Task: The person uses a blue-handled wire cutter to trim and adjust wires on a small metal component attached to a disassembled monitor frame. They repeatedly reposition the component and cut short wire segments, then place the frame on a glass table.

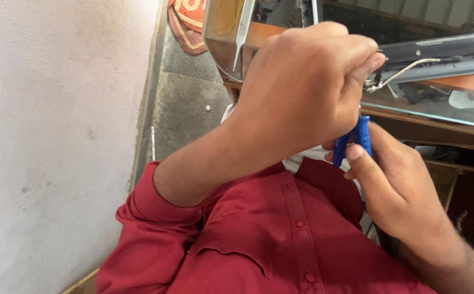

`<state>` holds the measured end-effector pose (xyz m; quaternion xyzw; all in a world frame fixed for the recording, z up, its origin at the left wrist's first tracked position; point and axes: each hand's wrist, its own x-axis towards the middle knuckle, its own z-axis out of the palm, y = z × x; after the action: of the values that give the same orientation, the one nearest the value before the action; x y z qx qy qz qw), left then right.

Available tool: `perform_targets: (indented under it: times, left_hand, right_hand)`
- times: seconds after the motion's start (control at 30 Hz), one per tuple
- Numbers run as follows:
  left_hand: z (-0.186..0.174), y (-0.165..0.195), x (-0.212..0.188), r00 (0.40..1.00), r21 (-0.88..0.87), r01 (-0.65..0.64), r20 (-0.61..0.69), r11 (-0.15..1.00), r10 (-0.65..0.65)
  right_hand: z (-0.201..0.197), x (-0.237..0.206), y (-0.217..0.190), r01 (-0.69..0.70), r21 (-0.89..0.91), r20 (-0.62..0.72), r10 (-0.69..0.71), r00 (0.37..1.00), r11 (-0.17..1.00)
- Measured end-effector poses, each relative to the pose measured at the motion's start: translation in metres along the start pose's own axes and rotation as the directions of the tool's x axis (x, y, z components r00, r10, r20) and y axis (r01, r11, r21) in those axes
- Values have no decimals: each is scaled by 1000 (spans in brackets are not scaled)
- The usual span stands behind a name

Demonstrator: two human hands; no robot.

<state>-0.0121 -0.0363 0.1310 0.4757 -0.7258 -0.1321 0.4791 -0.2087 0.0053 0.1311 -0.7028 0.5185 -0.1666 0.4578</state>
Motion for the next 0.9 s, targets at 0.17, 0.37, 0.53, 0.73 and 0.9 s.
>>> perform_targets:
  times: [0.17, 0.37, 0.53, 0.73, 0.9]
  left_hand:
    - [4, -3, 5, 999, -25, 33, 19, 999, -32]
    - [5, -3, 6, 998, -45, 48, 30, 998, -47]
    - [3, -5, 4, 1000, -93, 22, 19, 995, -20]
    - [0, -10, 2, 997, -79, -68, 16, 995, 70]
    - [-3, -11, -1, 995, -106, -97, 10, 990, 99]
  right_hand:
    - [5, -2, -2, 29, -28, -61, -30, 998, 999]
    - [6, -3, -12, 27, -64, -106, -34, 994, 998]
    - [8, -5, -19, 18, -127, -127, -34, 991, 992]
    - [-4, -9, -21, -55, -196, -49, 47, 998, 979]
    - [-20, -8, -19, -113, -157, 45, 121, 992, 981]
